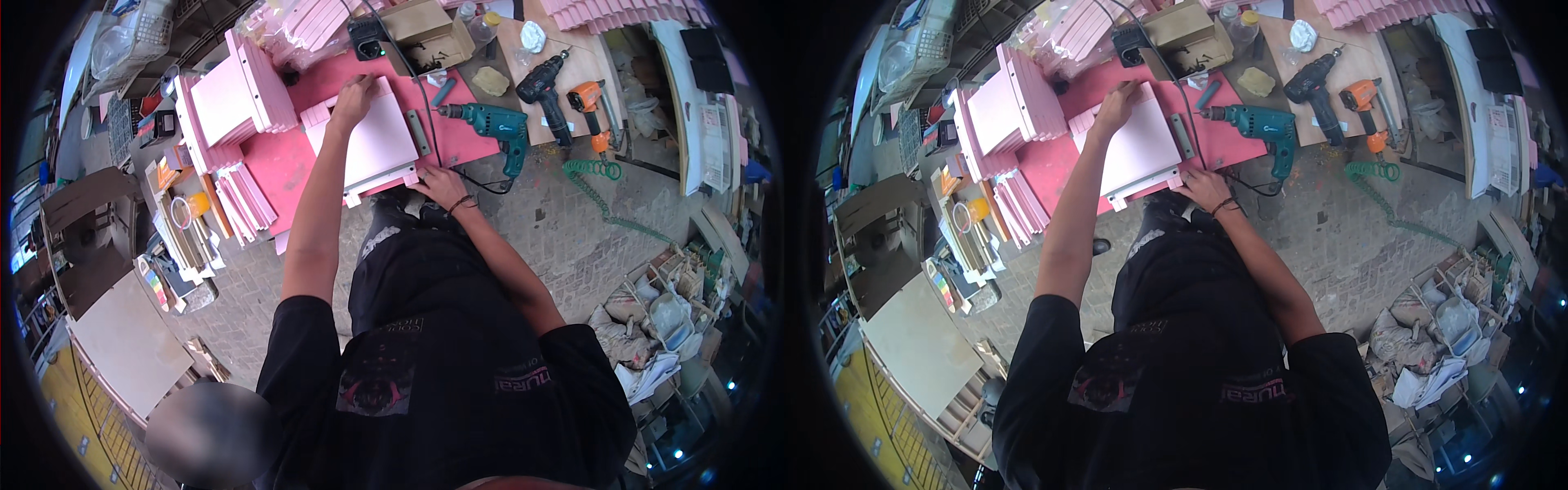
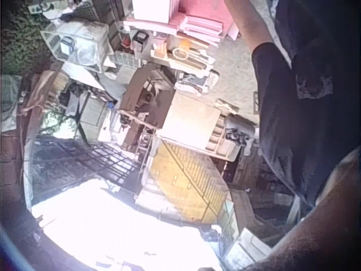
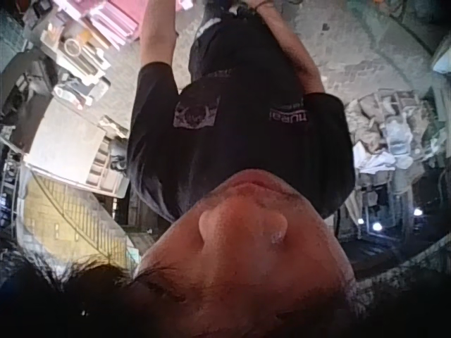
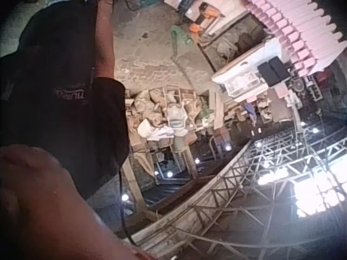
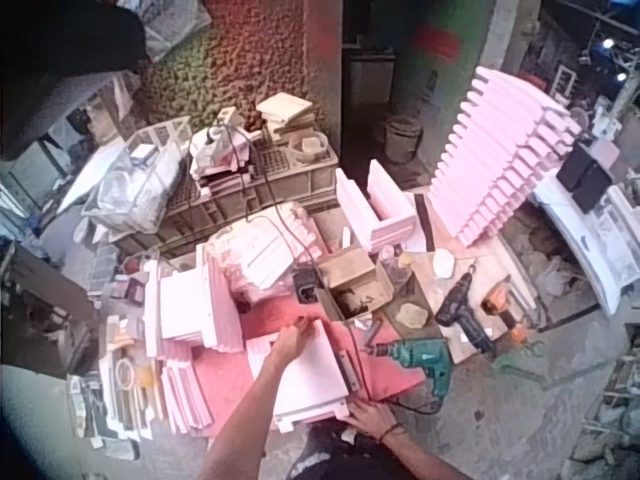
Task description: Assembling a pink wooden shelving or stool unit using a power drill and screws.
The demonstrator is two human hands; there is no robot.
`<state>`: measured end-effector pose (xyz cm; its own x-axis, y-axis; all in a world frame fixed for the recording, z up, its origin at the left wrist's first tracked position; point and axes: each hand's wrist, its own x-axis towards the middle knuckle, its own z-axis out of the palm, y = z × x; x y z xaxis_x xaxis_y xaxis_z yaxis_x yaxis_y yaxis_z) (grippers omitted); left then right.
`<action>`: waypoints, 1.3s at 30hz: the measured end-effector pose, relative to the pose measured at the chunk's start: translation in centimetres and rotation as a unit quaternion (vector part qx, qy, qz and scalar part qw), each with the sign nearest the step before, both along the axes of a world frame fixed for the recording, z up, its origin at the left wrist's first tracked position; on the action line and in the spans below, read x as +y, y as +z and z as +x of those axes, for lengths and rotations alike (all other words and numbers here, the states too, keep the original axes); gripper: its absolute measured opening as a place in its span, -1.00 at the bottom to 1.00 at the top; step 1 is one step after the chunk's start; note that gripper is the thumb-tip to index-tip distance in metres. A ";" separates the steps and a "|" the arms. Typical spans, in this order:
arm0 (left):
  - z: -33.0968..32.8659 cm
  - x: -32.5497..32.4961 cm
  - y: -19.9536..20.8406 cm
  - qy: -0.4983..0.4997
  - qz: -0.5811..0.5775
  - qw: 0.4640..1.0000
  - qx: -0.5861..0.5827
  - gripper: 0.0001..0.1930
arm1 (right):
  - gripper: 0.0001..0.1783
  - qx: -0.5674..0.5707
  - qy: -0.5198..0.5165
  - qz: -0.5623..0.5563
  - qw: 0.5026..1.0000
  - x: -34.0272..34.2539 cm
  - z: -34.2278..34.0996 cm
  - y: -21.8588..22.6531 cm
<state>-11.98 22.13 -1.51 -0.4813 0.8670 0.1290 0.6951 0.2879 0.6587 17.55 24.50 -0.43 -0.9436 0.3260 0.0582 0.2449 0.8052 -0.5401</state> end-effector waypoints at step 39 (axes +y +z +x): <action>22.4 -10.1 1.1 0.545 0.217 0.549 -0.596 -0.66 | 0.19 -0.100 -0.265 0.033 0.959 26.2 8.5 5.6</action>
<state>10.45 12.01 -0.38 -0.6509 -0.0069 -0.7592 -0.7324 -0.2577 0.6303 26.01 50.71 5.14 -0.6409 0.7645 -0.0690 0.7220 0.5699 -0.3923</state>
